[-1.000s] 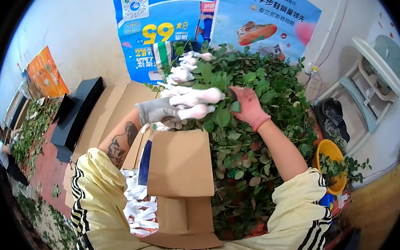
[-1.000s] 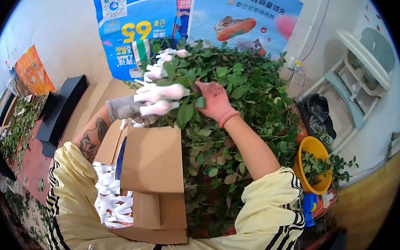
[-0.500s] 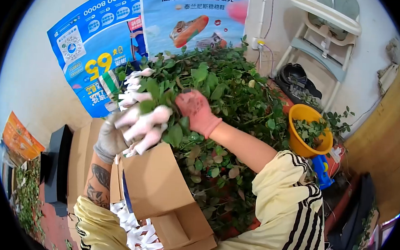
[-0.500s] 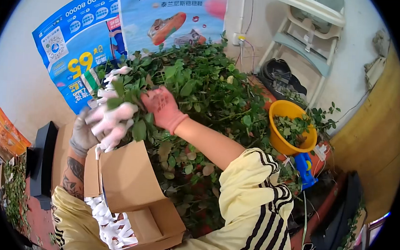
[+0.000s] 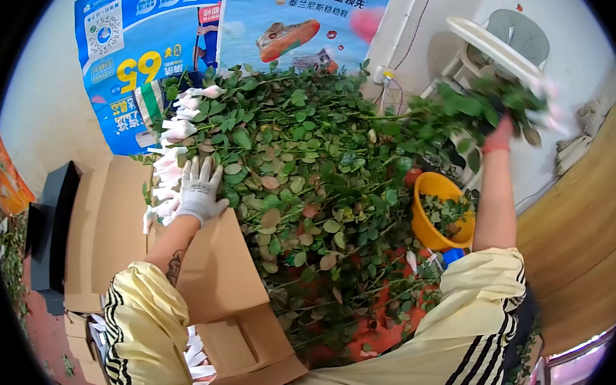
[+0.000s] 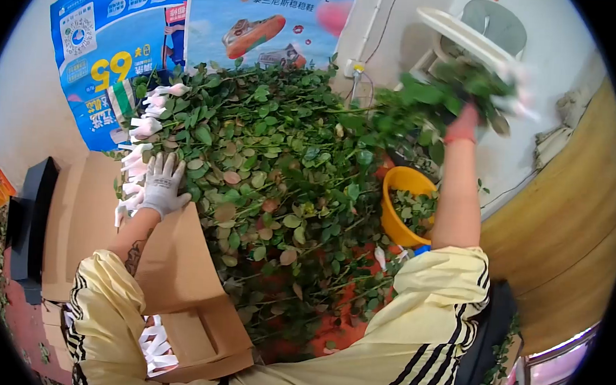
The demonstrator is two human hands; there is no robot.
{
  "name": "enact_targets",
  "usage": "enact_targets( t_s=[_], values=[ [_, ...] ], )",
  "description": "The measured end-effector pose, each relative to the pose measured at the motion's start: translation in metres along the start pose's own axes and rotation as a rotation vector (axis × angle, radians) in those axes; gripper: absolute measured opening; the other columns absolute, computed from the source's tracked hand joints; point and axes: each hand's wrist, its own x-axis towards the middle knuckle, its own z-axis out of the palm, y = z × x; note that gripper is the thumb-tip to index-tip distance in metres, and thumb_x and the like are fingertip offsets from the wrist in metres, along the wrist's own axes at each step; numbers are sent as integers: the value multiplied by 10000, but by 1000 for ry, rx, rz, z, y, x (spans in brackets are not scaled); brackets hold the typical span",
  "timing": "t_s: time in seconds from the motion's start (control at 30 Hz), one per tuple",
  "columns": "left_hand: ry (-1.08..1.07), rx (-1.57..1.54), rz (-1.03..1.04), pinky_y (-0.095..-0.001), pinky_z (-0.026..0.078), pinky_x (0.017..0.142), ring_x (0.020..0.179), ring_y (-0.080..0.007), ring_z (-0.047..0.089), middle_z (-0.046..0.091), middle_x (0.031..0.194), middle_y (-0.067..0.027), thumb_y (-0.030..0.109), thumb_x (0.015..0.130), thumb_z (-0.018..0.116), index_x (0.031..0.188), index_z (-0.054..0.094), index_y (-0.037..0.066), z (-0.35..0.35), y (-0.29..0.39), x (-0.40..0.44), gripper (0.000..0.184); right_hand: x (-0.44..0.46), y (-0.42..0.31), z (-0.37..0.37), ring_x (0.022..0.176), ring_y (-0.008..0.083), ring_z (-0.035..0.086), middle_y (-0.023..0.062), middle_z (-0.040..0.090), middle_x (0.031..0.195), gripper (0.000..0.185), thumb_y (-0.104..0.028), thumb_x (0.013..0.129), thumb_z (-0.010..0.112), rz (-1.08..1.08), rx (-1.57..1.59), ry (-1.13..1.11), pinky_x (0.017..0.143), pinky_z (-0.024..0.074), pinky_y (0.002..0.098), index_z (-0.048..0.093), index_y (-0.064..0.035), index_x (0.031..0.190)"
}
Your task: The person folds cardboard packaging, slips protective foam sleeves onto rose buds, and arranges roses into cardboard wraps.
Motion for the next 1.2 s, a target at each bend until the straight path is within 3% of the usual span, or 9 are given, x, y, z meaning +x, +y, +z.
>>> enact_targets(
  t_s=[0.1,0.27,0.33,0.4,0.53,0.73,0.87,0.97,1.2],
  values=[
    [-6,-5,-10,-503,74,1118,1361,-394,160,273,1445,-168,511,672,647,1377,380,137,3,0,1,841,75,-52,-114,1146,306,491,154,532,1239,369,-205,923,380,-141,-115,-390,1008,368,446,517,-6,1202],
    [-40,-18,-7,-498,68,1120,1362,-394,158,273,1446,-167,514,673,643,1377,381,136,-4,3,4,841,22,-192,-94,1142,235,511,110,556,1239,375,-145,886,475,-998,-1535,-26,989,384,353,518,-22,1239],
    [-82,-32,-22,-490,61,1122,1364,-391,156,272,1449,-171,526,676,633,1381,377,135,-8,0,4,845,17,-224,-71,1141,221,515,101,561,1239,383,-133,879,494,-1162,-1790,73,985,387,334,519,-25,1246],
    [-106,-143,-20,-488,88,1118,1352,-406,184,279,1442,-191,532,679,628,1391,354,119,-18,-4,7,868,20,-239,-42,1170,217,485,107,485,1316,399,-134,894,493,-555,-423,-463,998,380,337,483,-13,1273],
    [241,-377,86,-485,162,1103,1346,-418,199,249,1438,-246,442,696,673,1409,290,70,-103,10,-16,890,-104,-170,101,1210,242,443,114,429,1358,438,-153,908,471,-1115,-915,-165,1036,347,377,419,-27,1324],
    [953,-617,455,-462,153,1110,1372,-408,146,149,1461,-286,531,664,725,1434,123,-12,-255,43,-125,1118,-251,-36,194,1190,247,456,112,447,1325,416,-156,887,484,-789,-683,-624,1023,358,377,442,-31,1282],
    [888,-872,523,-437,184,1101,1360,-379,204,179,1450,-269,370,589,839,1419,93,-51,-259,53,-177,1193,-348,15,218,1177,251,464,111,458,1303,401,-158,874,493,-532,-499,-891,1013,366,377,457,-34,1253],
    [762,-630,339,-421,226,1084,1323,-346,286,292,1394,-232,330,567,854,1393,178,-53,-269,59,-216,1134,-392,33,228,1167,253,470,110,467,1287,390,-160,863,500,-423,-407,-1032,1007,372,377,468,-37,1232],
    [860,-1071,320,-425,274,1058,1289,-382,316,310,1381,-244,294,539,848,1397,176,-50,-242,71,-235,1143,-429,51,214,1144,259,485,108,488,1248,365,-164,839,515,-271,-318,-1146,990,385,376,495,-42,1183]
  ],
)
